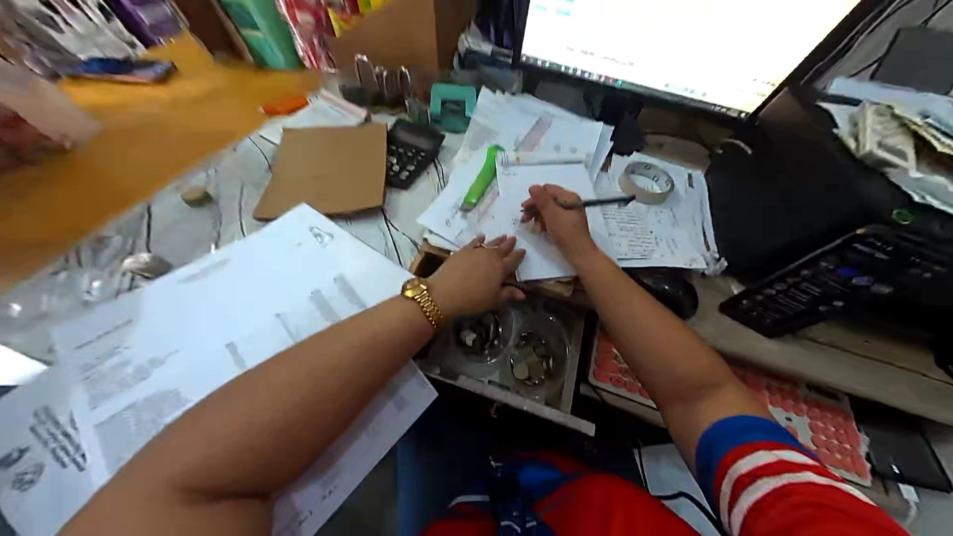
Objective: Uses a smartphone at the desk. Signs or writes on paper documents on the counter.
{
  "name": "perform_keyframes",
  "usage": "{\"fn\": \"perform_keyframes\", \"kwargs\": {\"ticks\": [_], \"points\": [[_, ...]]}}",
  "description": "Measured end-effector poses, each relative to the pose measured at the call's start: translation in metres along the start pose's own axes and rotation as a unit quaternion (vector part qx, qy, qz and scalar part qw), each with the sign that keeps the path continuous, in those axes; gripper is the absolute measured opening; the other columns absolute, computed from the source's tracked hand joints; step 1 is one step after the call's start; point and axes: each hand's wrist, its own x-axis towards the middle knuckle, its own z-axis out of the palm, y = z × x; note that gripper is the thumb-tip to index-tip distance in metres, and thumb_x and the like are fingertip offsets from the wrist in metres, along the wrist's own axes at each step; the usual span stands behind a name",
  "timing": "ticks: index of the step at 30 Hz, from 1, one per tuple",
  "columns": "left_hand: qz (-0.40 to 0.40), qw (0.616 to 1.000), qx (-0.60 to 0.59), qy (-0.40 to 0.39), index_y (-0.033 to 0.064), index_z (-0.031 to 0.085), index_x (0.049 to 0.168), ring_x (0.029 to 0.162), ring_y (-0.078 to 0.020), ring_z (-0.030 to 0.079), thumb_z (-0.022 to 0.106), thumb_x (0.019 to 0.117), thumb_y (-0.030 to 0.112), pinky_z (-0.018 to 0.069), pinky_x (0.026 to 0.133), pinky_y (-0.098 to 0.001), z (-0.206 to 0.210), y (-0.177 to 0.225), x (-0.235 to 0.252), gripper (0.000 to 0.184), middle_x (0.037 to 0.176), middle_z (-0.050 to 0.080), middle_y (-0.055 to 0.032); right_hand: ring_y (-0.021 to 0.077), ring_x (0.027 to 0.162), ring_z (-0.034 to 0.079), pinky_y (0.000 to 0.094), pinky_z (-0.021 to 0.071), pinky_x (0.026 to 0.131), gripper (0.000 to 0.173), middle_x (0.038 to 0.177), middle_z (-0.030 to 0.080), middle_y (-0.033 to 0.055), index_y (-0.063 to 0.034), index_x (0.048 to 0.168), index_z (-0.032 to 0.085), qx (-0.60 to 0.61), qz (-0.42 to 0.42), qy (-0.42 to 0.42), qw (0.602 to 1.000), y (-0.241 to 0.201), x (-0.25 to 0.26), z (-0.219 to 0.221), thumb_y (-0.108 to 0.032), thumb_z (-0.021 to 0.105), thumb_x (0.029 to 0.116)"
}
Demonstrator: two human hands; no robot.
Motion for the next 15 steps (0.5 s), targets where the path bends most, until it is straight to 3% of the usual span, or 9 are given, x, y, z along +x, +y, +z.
{"fn": "perform_keyframes", "kwargs": {"ticks": [3, 6, 9, 15], "points": [[-0.003, 1.0, 0.011, -0.017, -0.0003, 0.044, 0.154, 0.153, -0.0381, 0.032, 0.056, 0.105, 0.043, 0.0186, 0.125, -0.0569, 0.001, 0.001, 0.001, 0.066, 0.161, 0.037, -0.0253, -0.0051, 0.057, 0.053, 0.014, 0.0446, 0.056, 0.034, 0.067, 0.062, -0.0061, -0.0018, 0.08, 0.064, -0.027, -0.002, -0.023, 0.999, 0.003, 0.006, -0.004, -0.018, 0.052, 0.1066], [-0.002, 0.999, 0.026, -0.044, 0.0003, 0.039, 0.157, 0.155, -0.0374, 0.028, 0.052, 0.1061, 0.045, 0.0179, 0.125, -0.0559, -0.002, 0.002, 0.001, 0.069, 0.164, 0.032, -0.0245, -0.0021, 0.057, 0.052, 0.017, 0.0441, 0.059, 0.031, 0.064, 0.056, -0.006, -0.004, 0.077, 0.061, -0.086, 0.01, -0.053, 0.995, 0.001, 0.007, -0.004, -0.021, 0.06, 0.1035], [0.006, 0.999, 0.019, -0.028, -0.0004, 0.041, 0.155, 0.155, -0.0395, 0.025, 0.054, 0.1048, 0.047, 0.02, 0.124, -0.0555, 0.001, -0.001, 0.002, 0.07, 0.165, 0.03, -0.0256, -0.0035, 0.054, 0.051, 0.0133, 0.0443, 0.057, 0.027, 0.062, 0.053, -0.0064, -0.0053, 0.077, 0.056, -0.081, -0.027, -0.032, 0.996, 0.007, 0.006, -0.003, -0.017, 0.067, 0.0987], [0.004, 0.999, 0.013, -0.031, 0.0024, 0.039, 0.157, 0.155, -0.0392, 0.026, 0.059, 0.1022, 0.047, 0.0211, 0.124, -0.0568, 0.002, -0.003, 0.002, 0.073, 0.166, 0.029, -0.0245, -0.004, 0.051, 0.043, 0.0131, 0.0366, 0.053, 0.033, 0.058, 0.045, -0.0082, -0.0095, 0.069, 0.049, -0.103, -0.057, 0.001, 0.993, 0.014, 0.004, -0.001, -0.011, 0.064, 0.0974]]}}
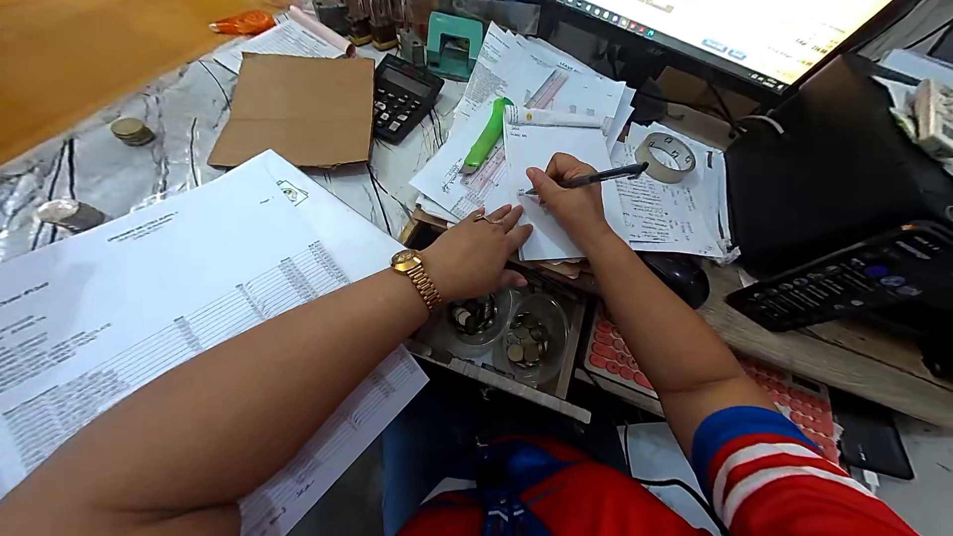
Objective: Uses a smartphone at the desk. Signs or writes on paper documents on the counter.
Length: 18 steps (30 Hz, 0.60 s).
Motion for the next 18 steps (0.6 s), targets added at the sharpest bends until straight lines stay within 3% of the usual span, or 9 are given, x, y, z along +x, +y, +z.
{"fn": "perform_keyframes", "kwargs": {"ticks": [18], "points": [[-0.001, 0.999, 0.002, -0.033, 0.0046, 0.03, 0.161, 0.157, -0.0374, 0.021, 0.058, 0.1035, 0.044, 0.0169, 0.125, -0.055, -0.0065, 0.0001, 0.0007, 0.076, 0.168, 0.022, -0.0231, -0.0031, 0.052, 0.041, 0.014, 0.0343, 0.054, 0.034, 0.058, 0.043, -0.008, -0.01, 0.067, 0.047, -0.013, 0.008, -0.02, 1.0, -0.0016, 0.0017, -0.0004, -0.009, 0.063, 0.097]]}}
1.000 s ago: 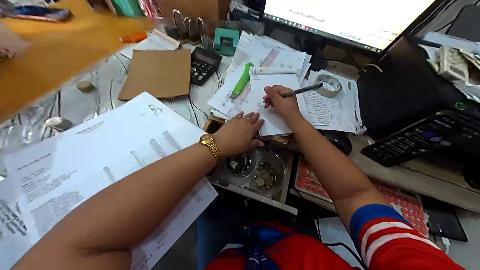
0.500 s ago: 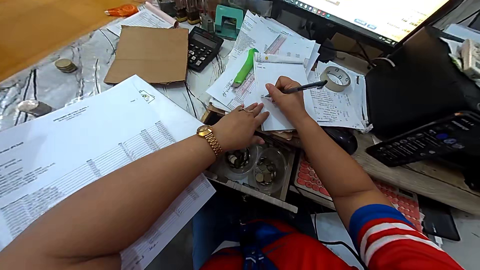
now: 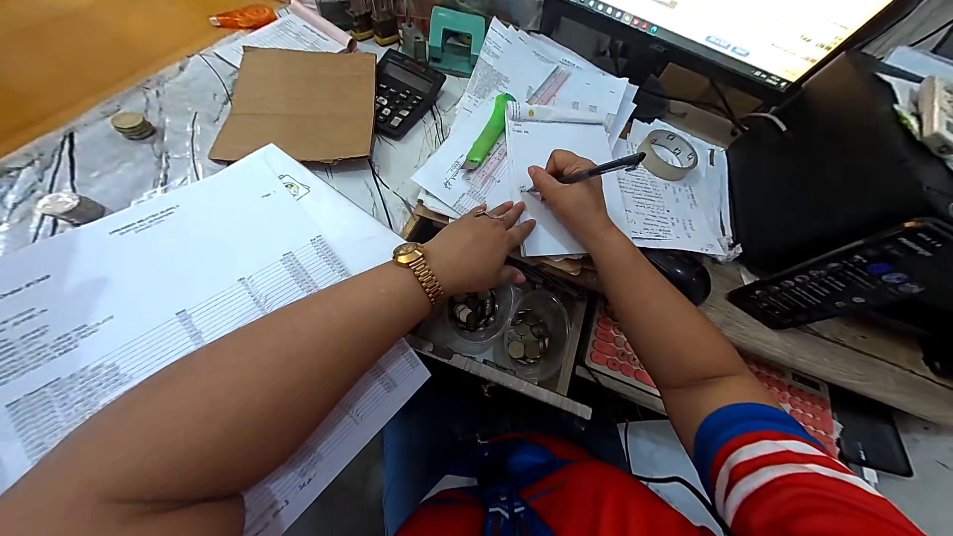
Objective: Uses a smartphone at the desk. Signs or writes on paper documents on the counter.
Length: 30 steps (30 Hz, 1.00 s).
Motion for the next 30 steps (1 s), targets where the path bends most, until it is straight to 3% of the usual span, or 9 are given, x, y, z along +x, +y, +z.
{"fn": "perform_keyframes", "kwargs": {"ticks": [4, 13, 30], "points": [[0.004, 1.0, -0.013, 0.014, 0.0044, 0.033, 0.16, 0.157, -0.038, 0.022, 0.061, 0.1025, 0.043, 0.0172, 0.125, -0.0559, 0.0013, -0.0011, -0.0002, 0.075, 0.168, 0.024, -0.0236, -0.0041, 0.052, 0.045, 0.0125, 0.039, 0.054, 0.031, 0.059, 0.046, -0.0077, -0.0084, 0.069, 0.05, 0.018, -0.003, 0.01, 1.0, 0.0006, -0.0003, -0.0008, -0.008, 0.063, 0.0971], [-0.004, 1.0, -0.006, 0.001, 0.005, 0.031, 0.161, 0.157, -0.037, 0.021, 0.06, 0.1029, 0.043, 0.0163, 0.126, -0.0543, -0.0009, 0.0005, 0.0001, 0.076, 0.168, 0.022, -0.0228, -0.0035, 0.051, 0.04, 0.0134, 0.0336, 0.053, 0.034, 0.057, 0.042, -0.0082, -0.0103, 0.066, 0.046, 0.001, 0.005, 0.004, 1.0, 0.0003, 0.0017, -0.0012, -0.006, 0.061, 0.0952], [-0.006, 1.0, -0.005, -0.004, 0.0054, 0.029, 0.162, 0.158, -0.0367, 0.02, 0.059, 0.1033, 0.043, 0.0157, 0.126, -0.0537, -0.0016, 0.0008, -0.0003, 0.076, 0.169, 0.021, -0.0221, -0.0034, 0.051, 0.04, 0.0134, 0.034, 0.053, 0.034, 0.057, 0.041, -0.0082, -0.0104, 0.066, 0.046, 0.0, 0.01, 0.006, 1.0, -0.0004, 0.0015, -0.0022, -0.006, 0.06, 0.0963]]}}
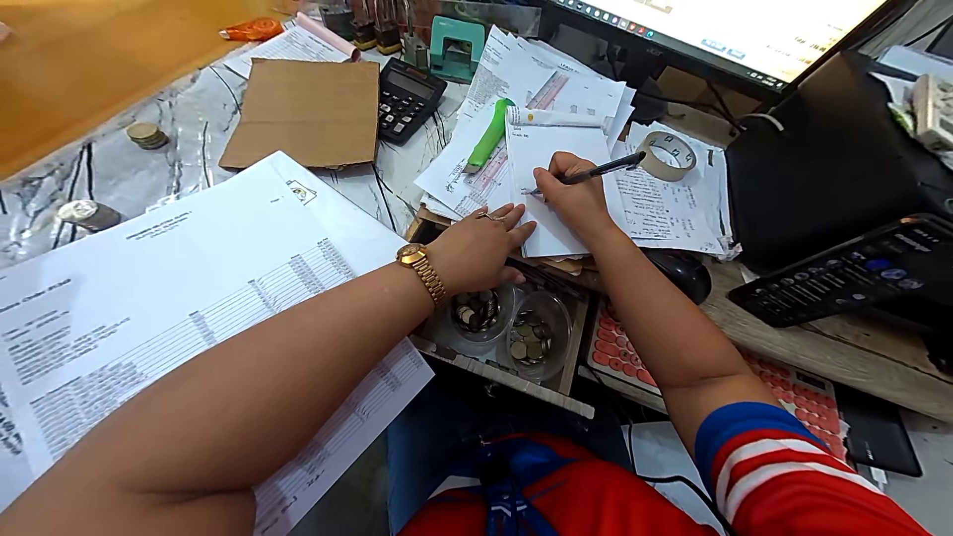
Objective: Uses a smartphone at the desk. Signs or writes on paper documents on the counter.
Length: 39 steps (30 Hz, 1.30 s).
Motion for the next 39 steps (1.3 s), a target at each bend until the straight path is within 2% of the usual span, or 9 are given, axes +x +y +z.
{"fn": "perform_keyframes", "kwargs": {"ticks": [5, 13, 17, 23, 34, 39], "points": [[0.003, 1.0, 0.001, 0.007, 0.0054, 0.03, 0.162, 0.157, -0.0374, 0.02, 0.06, 0.1028, 0.042, 0.0163, 0.125, -0.0555, 0.0012, -0.0003, -0.001, 0.076, 0.168, 0.022, -0.023, -0.002, 0.051, 0.037, 0.0153, 0.0304, 0.052, 0.035, 0.057, 0.039, -0.008, -0.0111, 0.065, 0.044, -0.006, -0.007, -0.002, 1.0, -0.0002, 0.0002, -0.0009, -0.006, 0.059, 0.0953], [0.0, 1.0, 0.009, 0.014, 0.0063, 0.031, 0.162, 0.157, -0.0377, 0.021, 0.062, 0.1021, 0.042, 0.0169, 0.125, -0.0551, 0.0038, -0.0002, -0.0008, 0.076, 0.168, 0.023, -0.0217, -0.0013, 0.052, 0.036, 0.0162, 0.0297, 0.053, 0.035, 0.058, 0.037, -0.0078, -0.0118, 0.065, 0.042, -0.021, -0.002, -0.009, 1.0, -0.0006, 0.0017, -0.0022, -0.006, 0.057, 0.0963], [0.0, 1.0, 0.006, 0.011, 0.0058, 0.03, 0.162, 0.157, -0.0374, 0.02, 0.063, 0.1017, 0.042, 0.0165, 0.125, -0.0544, 0.0027, -0.0002, -0.0015, 0.077, 0.169, 0.022, -0.0218, -0.0029, 0.051, 0.04, 0.0135, 0.034, 0.053, 0.033, 0.059, 0.041, -0.0074, -0.0094, 0.067, 0.046, -0.007, -0.003, 0.013, 1.0, -0.001, 0.0012, -0.0053, -0.007, 0.058, 0.0977], [0.003, 1.0, 0.013, 0.013, 0.0052, 0.031, 0.161, 0.157, -0.0378, 0.022, 0.063, 0.1012, 0.042, 0.0177, 0.125, -0.0539, 0.0038, -0.0004, -0.0003, 0.077, 0.168, 0.023, -0.0225, -0.0042, 0.05, 0.042, 0.0129, 0.0351, 0.052, 0.034, 0.057, 0.043, -0.0086, -0.0103, 0.066, 0.047, 0.002, 0.012, 0.021, 1.0, 0.0013, -0.0011, -0.0053, -0.007, 0.061, 0.0969], [0.006, 1.0, -0.002, 0.004, 0.005, 0.03, 0.162, 0.157, -0.0381, 0.021, 0.064, 0.1015, 0.04, 0.0169, 0.126, -0.0551, 0.0017, -0.0017, 0.0006, 0.077, 0.168, 0.022, -0.0232, -0.0013, 0.052, 0.04, 0.0161, 0.0331, 0.053, 0.034, 0.058, 0.041, -0.0071, -0.0097, 0.066, 0.045, -0.025, 0.011, 0.001, 1.0, 0.0004, -0.0008, -0.0055, -0.008, 0.059, 0.0963], [0.0, 1.0, 0.003, -0.002, 0.0062, 0.029, 0.162, 0.158, -0.0365, 0.02, 0.063, 0.1018, 0.04, 0.0158, 0.126, -0.0533, 0.0005, -0.0009, 0.0006, 0.077, 0.169, 0.021, -0.0219, -0.0028, 0.05, 0.039, 0.0145, 0.0332, 0.052, 0.034, 0.057, 0.04, -0.008, -0.0103, 0.065, 0.045, -0.011, 0.012, 0.009, 1.0, 0.0011, -0.0006, -0.0056, -0.006, 0.058, 0.096]]}}
